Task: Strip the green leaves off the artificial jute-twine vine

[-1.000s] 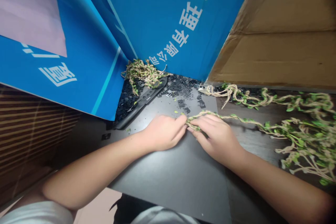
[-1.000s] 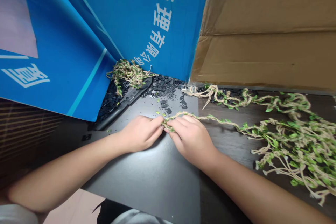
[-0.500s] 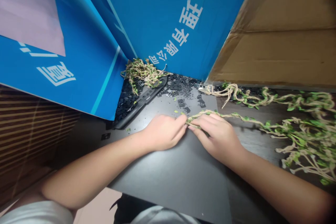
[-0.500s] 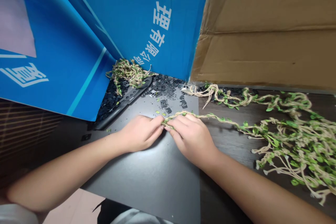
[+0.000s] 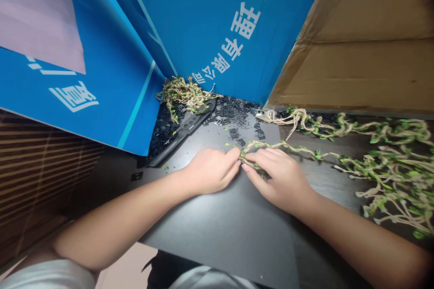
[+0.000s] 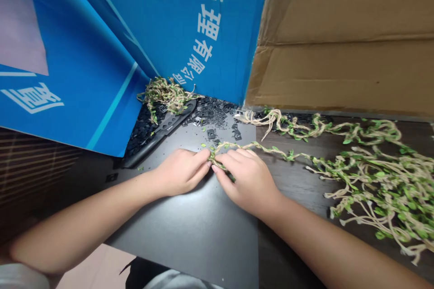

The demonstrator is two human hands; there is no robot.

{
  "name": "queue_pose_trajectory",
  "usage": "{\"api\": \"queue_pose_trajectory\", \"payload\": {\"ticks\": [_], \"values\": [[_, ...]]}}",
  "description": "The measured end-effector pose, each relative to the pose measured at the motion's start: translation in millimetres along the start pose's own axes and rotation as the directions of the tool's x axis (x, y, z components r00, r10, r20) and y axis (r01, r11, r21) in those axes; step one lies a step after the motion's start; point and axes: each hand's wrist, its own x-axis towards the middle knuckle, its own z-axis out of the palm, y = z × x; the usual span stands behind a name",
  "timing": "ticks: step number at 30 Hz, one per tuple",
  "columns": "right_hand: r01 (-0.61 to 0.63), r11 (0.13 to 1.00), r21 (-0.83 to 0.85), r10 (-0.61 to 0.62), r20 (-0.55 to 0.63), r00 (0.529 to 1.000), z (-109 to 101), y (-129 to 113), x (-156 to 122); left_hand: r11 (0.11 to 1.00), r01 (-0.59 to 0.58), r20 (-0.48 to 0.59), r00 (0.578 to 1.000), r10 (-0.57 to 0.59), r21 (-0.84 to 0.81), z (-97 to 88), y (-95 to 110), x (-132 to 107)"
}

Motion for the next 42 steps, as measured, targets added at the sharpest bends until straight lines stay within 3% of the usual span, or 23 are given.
{"api": "queue_pose_trajectory", "payload": {"ticks": [7,14,22,42], "values": [[0.056,0.998,0.024,-0.056,0.016,0.998,1.6,5.0,-0.3,1.000,-0.004,-0.004,1.000,0.005,0.015,-0.5,-0.3,-0.4],[-0.005,0.999,0.040,0.004,0.026,1.000,0.1,0.3,0.1,1.000,0.004,0.008,1.000,-0.004,0.005,0.1,0.0,0.4],[0.029,0.997,0.076,-0.030,0.011,0.999,0.8,3.1,0.5,1.000,0.013,0.033,0.999,-0.012,-0.018,-2.4,1.0,-0.1],[0.014,1.000,-0.001,-0.014,0.027,1.000,3.7,4.7,-1.0,1.000,-0.002,0.014,1.000,0.002,-0.006,-1.2,0.6,0.0]]}}
